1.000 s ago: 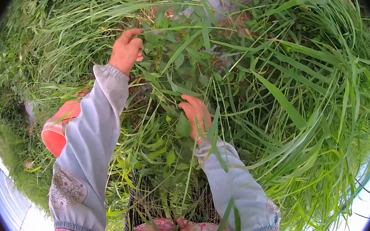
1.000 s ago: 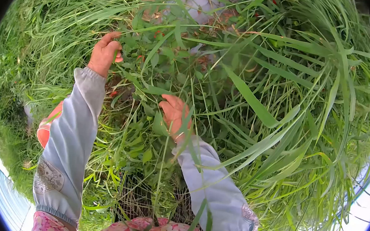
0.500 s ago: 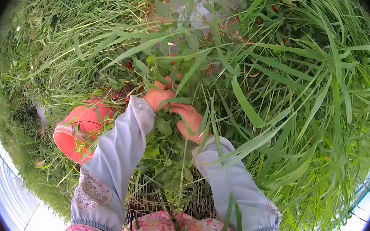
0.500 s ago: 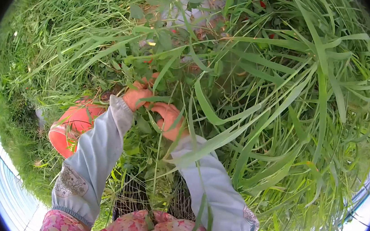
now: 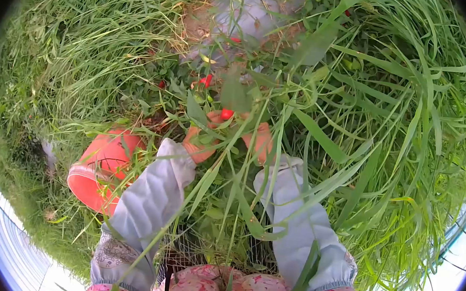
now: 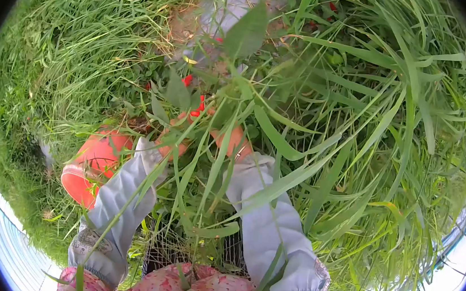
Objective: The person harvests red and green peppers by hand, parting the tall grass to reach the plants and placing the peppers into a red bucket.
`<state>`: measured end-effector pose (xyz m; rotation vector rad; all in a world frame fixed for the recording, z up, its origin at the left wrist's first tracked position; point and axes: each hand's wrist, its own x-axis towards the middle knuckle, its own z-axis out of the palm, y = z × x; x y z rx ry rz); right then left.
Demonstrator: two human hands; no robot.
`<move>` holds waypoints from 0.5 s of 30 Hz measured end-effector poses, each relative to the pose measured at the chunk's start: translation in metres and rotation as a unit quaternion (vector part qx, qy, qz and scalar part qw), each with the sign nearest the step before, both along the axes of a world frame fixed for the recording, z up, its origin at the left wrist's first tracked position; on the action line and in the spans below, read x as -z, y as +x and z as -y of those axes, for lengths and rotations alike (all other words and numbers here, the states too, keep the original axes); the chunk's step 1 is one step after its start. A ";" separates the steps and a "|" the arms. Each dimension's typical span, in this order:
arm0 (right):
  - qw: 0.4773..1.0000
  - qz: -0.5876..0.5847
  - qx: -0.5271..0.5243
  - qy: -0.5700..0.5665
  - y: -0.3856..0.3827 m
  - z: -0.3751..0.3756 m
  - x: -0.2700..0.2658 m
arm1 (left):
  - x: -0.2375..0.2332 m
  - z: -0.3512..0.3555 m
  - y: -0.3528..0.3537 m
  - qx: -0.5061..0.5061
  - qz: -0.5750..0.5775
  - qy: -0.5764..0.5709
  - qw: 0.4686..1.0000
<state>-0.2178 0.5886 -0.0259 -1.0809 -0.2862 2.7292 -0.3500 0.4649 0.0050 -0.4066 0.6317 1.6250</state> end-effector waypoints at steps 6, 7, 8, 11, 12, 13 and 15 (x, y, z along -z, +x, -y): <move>0.965 -0.104 -0.118 0.210 -0.005 0.002 -0.070 | -0.086 0.025 -0.067 0.214 -0.385 -0.297 0.847; 0.978 -0.119 -0.132 0.105 0.003 0.005 -0.058 | -0.086 0.030 -0.077 0.171 -0.477 -0.257 0.823; 0.982 -0.122 -0.143 -0.002 0.013 0.008 -0.046 | -0.087 0.033 -0.088 0.177 -0.482 -0.254 0.819; 0.987 -0.083 -0.128 -0.052 0.017 0.021 -0.034 | -0.100 0.021 -0.093 0.263 -0.505 -0.183 0.802; 0.990 -0.058 -0.118 -0.048 0.014 0.023 -0.040 | -0.101 0.013 -0.089 0.299 -0.515 -0.148 0.789; 0.993 -0.034 -0.108 -0.044 0.011 0.025 -0.046 | -0.091 0.013 -0.076 0.337 -0.569 -0.111 0.741; 0.990 0.099 -0.096 0.039 -0.015 0.025 -0.101 | -0.098 -0.003 -0.054 0.446 -0.522 -0.133 0.715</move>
